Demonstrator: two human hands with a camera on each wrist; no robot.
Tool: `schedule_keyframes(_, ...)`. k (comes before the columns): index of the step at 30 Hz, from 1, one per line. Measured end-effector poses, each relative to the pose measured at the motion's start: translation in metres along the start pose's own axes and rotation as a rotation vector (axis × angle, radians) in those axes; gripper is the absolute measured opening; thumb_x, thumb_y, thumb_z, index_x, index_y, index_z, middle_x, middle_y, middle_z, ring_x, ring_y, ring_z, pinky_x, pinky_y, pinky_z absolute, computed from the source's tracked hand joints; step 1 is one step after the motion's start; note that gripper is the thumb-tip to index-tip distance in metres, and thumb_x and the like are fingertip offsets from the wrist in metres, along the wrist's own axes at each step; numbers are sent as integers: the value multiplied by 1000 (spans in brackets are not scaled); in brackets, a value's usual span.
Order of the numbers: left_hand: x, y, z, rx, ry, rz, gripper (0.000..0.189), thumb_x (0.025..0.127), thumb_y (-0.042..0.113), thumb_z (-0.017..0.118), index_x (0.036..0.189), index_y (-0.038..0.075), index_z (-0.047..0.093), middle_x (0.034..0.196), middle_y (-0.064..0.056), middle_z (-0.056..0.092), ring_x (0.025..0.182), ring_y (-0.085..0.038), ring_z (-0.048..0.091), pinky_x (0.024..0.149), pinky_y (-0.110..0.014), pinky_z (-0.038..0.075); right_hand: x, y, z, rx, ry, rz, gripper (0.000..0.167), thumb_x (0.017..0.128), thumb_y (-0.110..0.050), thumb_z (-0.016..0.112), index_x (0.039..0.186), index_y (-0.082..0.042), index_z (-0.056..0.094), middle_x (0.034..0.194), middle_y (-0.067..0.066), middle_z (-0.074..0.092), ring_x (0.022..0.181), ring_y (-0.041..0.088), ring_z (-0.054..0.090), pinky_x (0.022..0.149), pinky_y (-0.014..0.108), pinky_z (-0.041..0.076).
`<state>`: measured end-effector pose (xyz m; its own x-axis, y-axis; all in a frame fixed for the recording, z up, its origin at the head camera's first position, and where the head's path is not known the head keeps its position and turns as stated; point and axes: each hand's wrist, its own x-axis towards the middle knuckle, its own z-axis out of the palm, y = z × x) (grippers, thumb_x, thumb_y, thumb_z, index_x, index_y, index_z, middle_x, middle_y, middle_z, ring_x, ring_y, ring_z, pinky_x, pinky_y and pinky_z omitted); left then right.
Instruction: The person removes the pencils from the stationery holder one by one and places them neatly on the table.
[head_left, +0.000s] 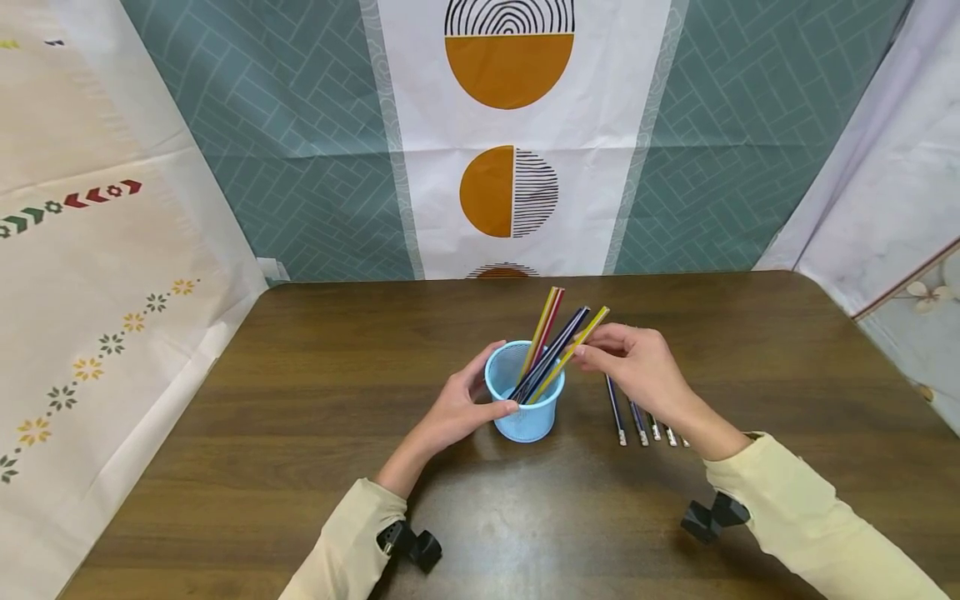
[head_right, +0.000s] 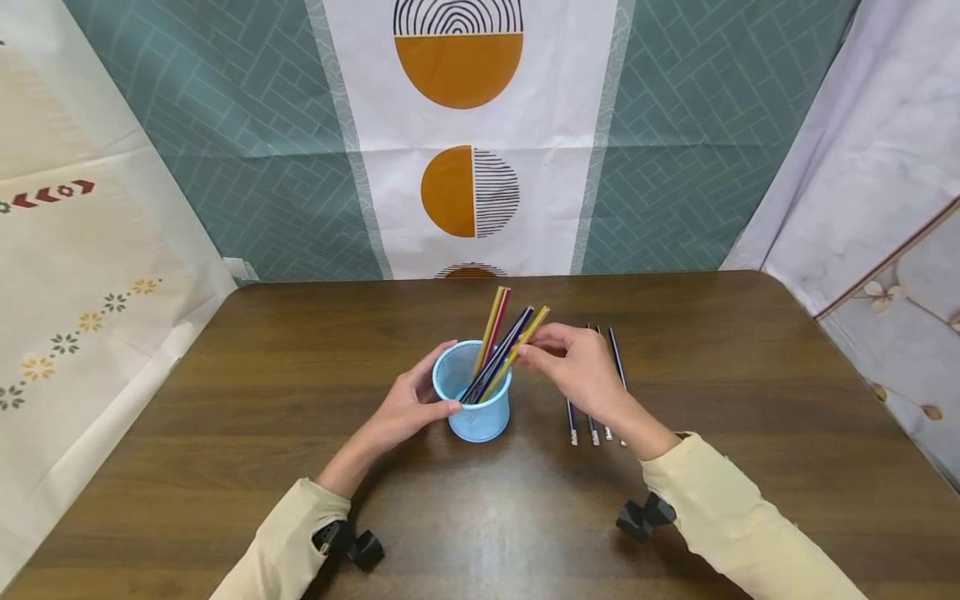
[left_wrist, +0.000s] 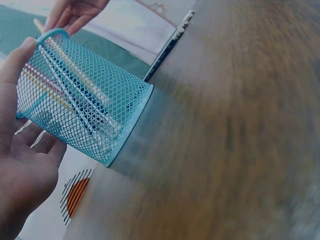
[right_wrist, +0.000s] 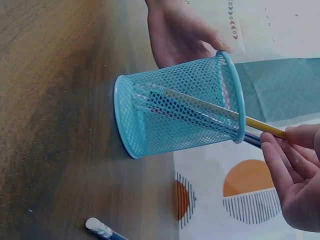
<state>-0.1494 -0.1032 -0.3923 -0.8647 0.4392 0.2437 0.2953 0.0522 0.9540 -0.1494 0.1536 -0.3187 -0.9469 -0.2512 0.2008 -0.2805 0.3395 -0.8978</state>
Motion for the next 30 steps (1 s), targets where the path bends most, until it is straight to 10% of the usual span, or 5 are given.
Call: schedule_keyframes(30, 0, -3, 0, 3, 10, -1, 81, 82, 19, 78, 150, 9, 34, 140, -12, 48, 127, -25, 47, 105, -44, 36, 2, -25, -15, 60, 105, -223, 16, 97, 3, 53, 110, 12, 57, 104, 23, 64, 88, 9, 66, 76, 27, 54)
